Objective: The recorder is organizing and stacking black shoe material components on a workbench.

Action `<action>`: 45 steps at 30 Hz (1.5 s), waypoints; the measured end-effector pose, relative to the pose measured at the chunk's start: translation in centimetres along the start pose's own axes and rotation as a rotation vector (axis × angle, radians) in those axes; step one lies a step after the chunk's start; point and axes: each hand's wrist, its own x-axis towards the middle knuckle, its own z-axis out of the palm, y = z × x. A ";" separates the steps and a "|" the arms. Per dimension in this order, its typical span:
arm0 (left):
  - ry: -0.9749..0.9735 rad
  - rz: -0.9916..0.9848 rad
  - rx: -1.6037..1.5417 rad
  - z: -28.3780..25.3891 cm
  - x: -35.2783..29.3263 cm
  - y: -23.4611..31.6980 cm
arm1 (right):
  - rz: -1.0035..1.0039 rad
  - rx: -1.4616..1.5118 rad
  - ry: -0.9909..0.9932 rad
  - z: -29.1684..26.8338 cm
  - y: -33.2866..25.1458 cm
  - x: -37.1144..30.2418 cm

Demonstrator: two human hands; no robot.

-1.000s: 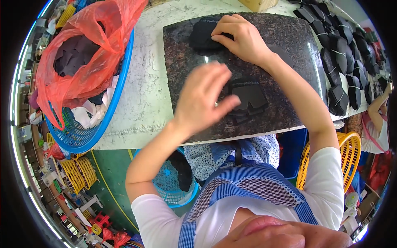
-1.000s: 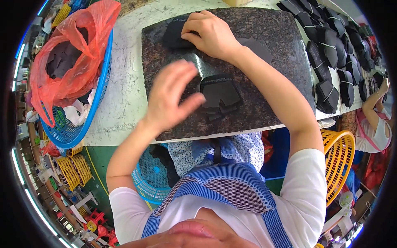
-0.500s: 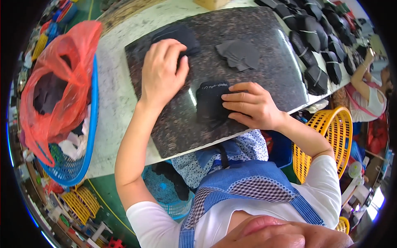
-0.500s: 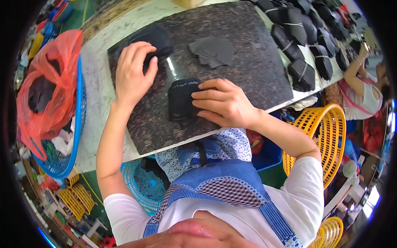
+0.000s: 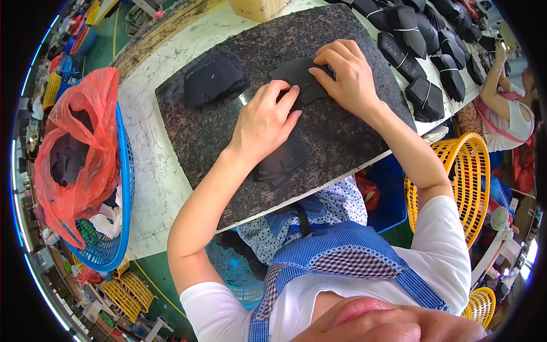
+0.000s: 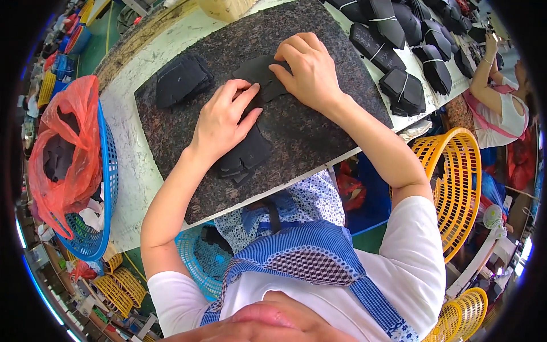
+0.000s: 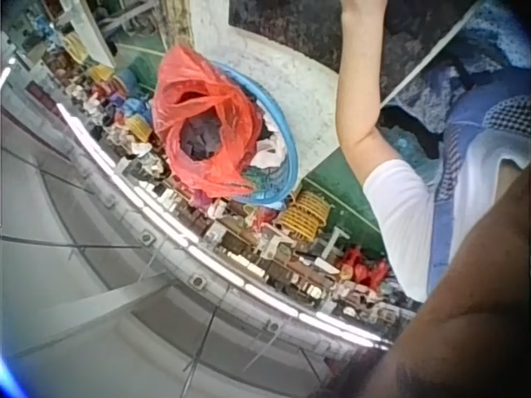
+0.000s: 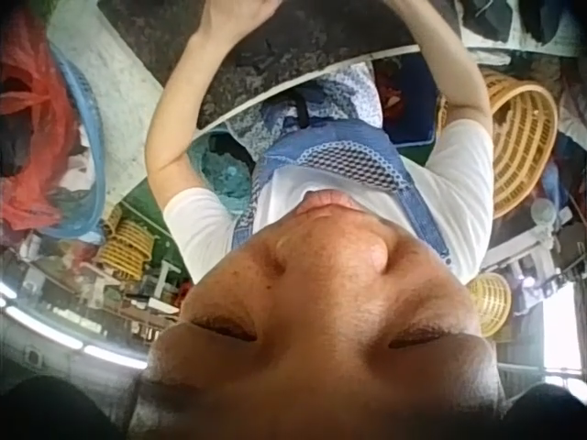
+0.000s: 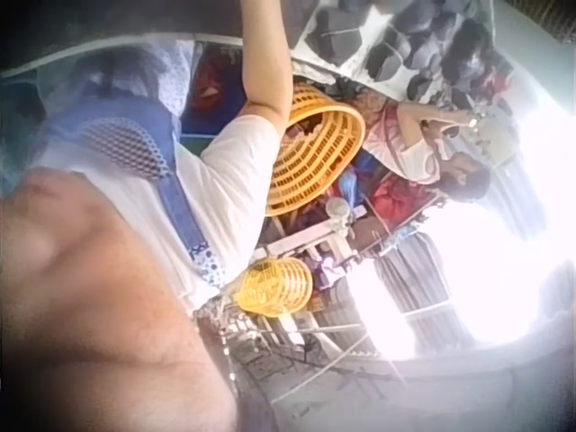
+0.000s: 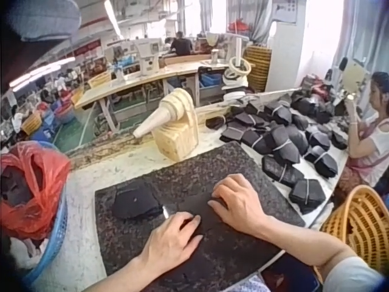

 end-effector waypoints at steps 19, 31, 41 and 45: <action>-0.033 -0.006 -0.048 -0.7 0.5 -1.2 | 0.006 0.046 -0.074 0.8 -0.3 1.0; -0.059 -0.022 -0.044 -0.8 0.8 -1.7 | -0.179 0.295 -0.061 -0.1 -0.5 0.9; 0.084 -0.021 -0.097 -2.3 -0.8 0.2 | 0.321 0.540 0.091 -6.3 -3.5 -2.4; -0.266 -0.462 -0.724 -5.3 -5.3 5.8 | 0.302 0.809 -0.470 -7.9 -9.4 -4.8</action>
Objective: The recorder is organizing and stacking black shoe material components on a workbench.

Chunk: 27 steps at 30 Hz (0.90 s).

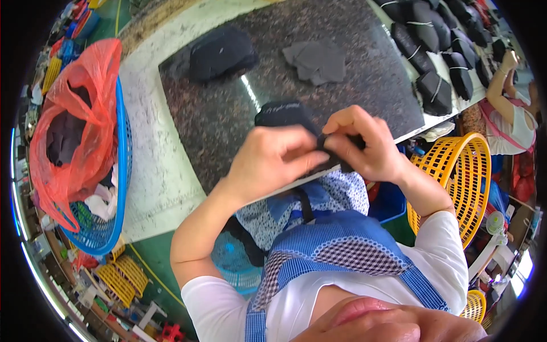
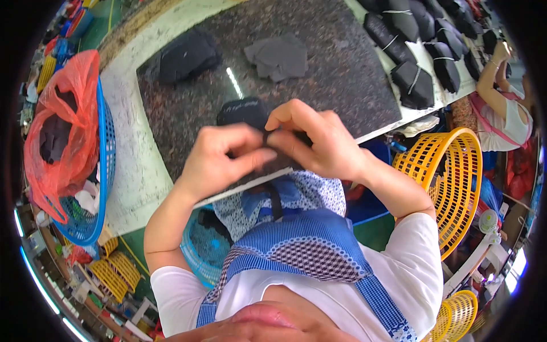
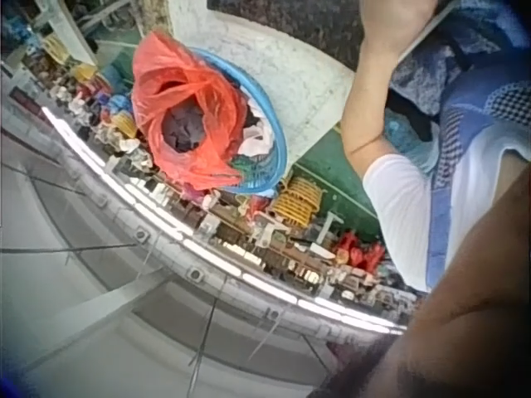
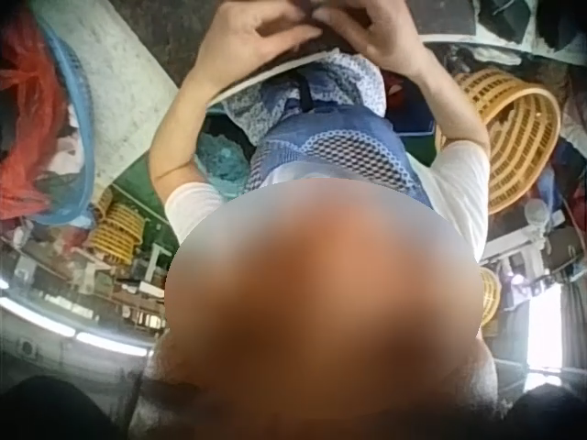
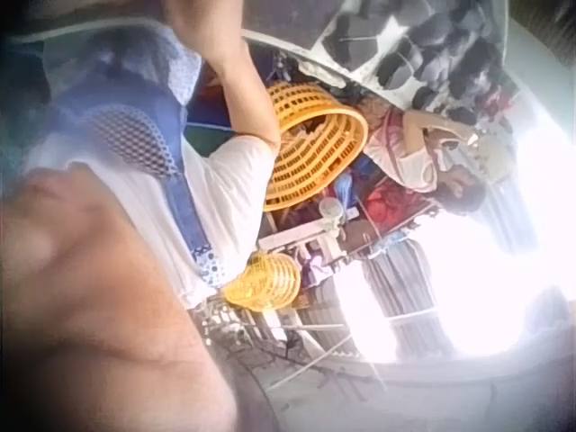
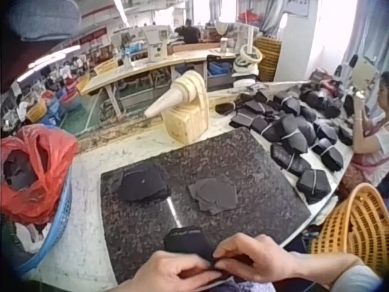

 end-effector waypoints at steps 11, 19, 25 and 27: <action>0.102 -0.404 -0.177 -3.4 -1.1 -2.7 | 0.492 0.114 -0.158 1.3 0.7 3.8; 0.079 -0.402 -0.178 -3.2 -0.8 -4.7 | 0.554 0.112 -0.190 1.9 2.0 4.0; 0.150 -0.243 0.178 -2.7 -0.6 -4.6 | 0.514 0.069 -0.166 2.0 1.9 3.8; 0.332 -0.039 0.545 -2.0 -0.9 -3.9 | 0.464 0.001 -0.153 2.2 2.2 4.0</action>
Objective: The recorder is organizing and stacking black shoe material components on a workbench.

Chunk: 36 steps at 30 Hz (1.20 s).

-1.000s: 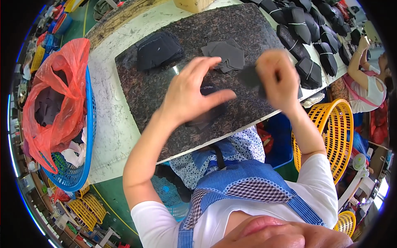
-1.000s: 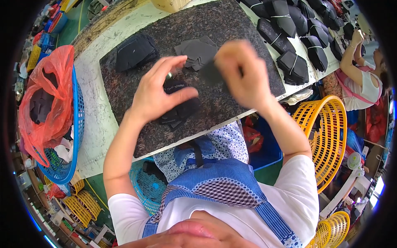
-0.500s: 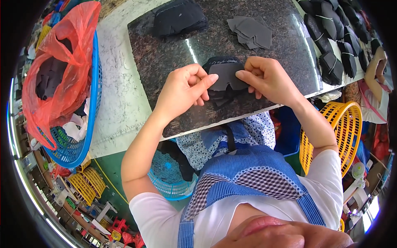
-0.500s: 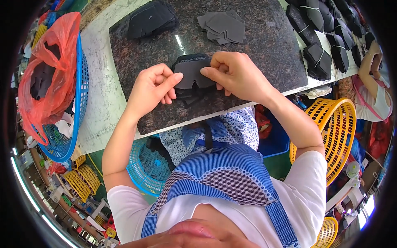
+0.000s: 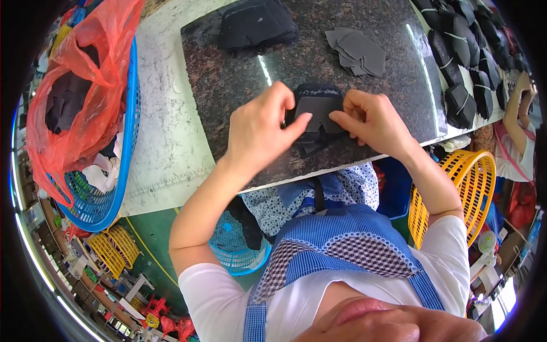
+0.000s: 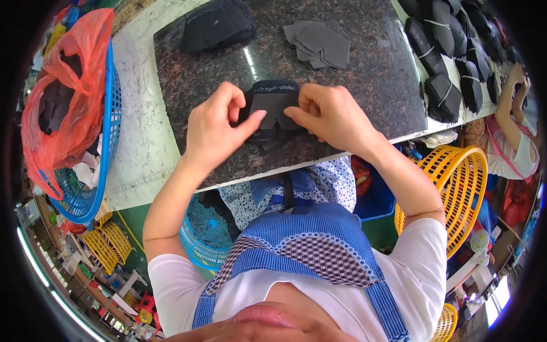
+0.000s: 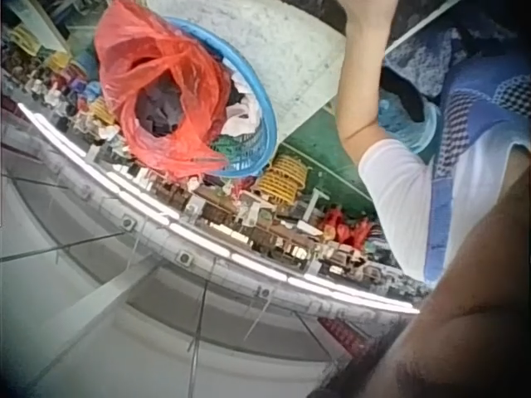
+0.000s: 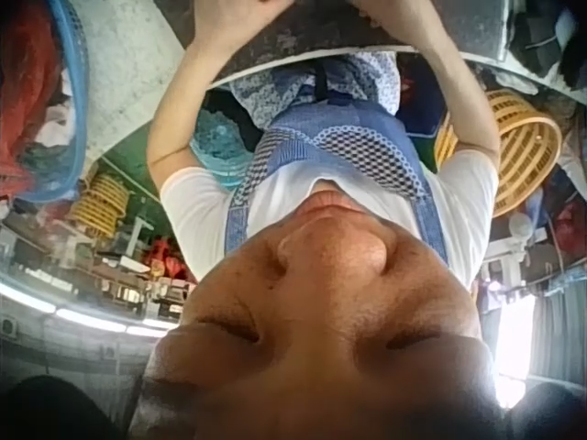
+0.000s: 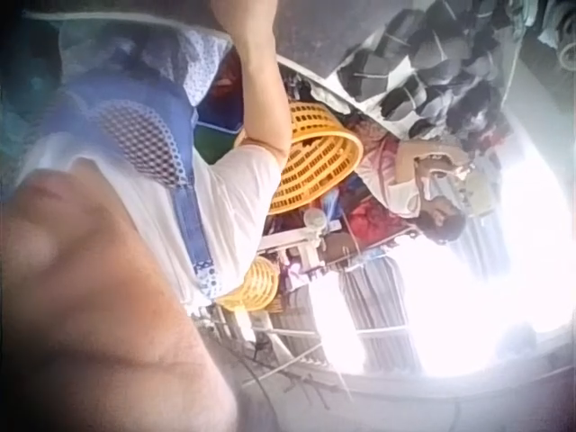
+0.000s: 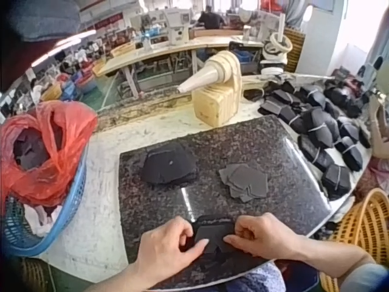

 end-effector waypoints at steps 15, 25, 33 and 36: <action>0.088 0.430 -0.014 0.9 -3.0 -0.1 | -1.043 -0.515 0.323 0.2 -4.7 16.0; 0.351 0.444 0.450 -2.3 5.5 -5.0 | -0.304 -0.090 0.067 -1.3 -7.4 17.5; 0.425 0.390 0.316 -2.3 7.0 -5.8 | -0.602 0.442 0.655 -1.5 -7.5 15.7; 0.349 0.309 0.221 -3.1 7.0 -5.4 | -1.006 -0.312 0.884 -4.3 -6.3 7.2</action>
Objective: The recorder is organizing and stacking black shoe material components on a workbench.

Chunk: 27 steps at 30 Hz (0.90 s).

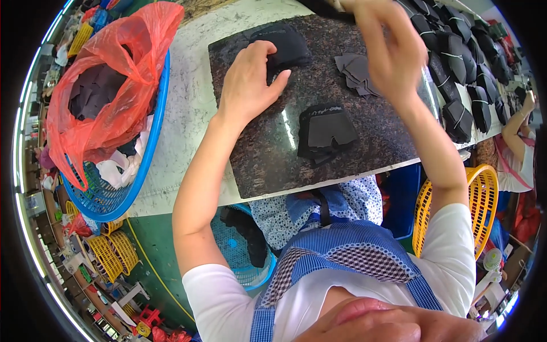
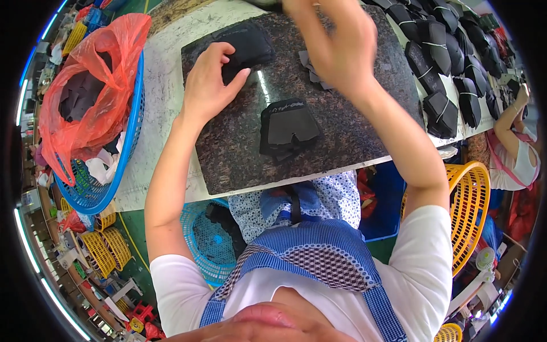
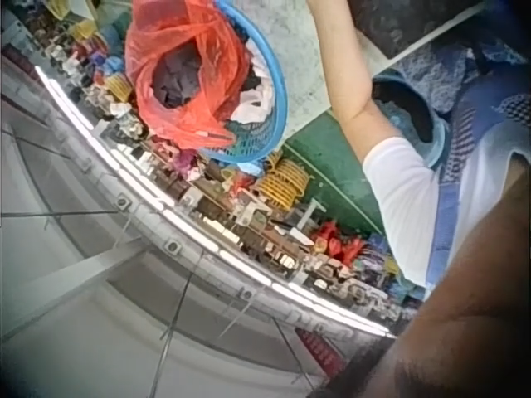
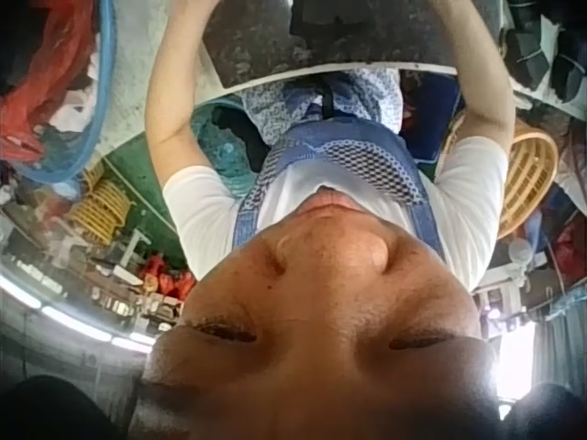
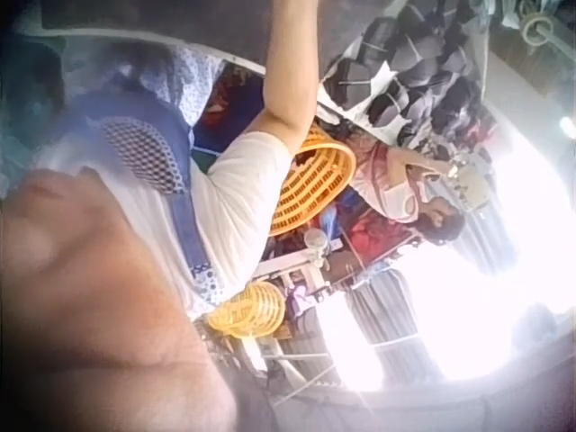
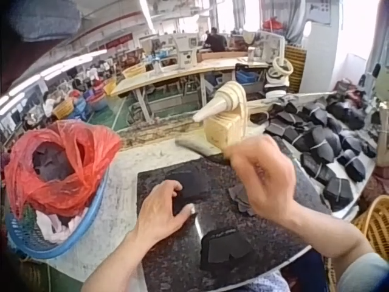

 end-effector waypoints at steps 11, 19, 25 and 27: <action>-0.063 0.232 -0.057 1.7 2.4 4.8 | 0.175 -0.028 -0.373 -6.6 2.4 -7.7; -0.279 0.300 -0.140 5.4 2.0 8.0 | 0.094 -0.354 -0.400 -3.5 6.2 -7.8; -0.319 0.225 -0.178 5.0 2.0 7.9 | 0.194 -0.159 -0.393 -2.7 6.8 -7.4; -0.334 0.189 -0.208 5.0 2.1 7.9 | 0.175 -0.098 -0.394 -3.2 6.6 -7.4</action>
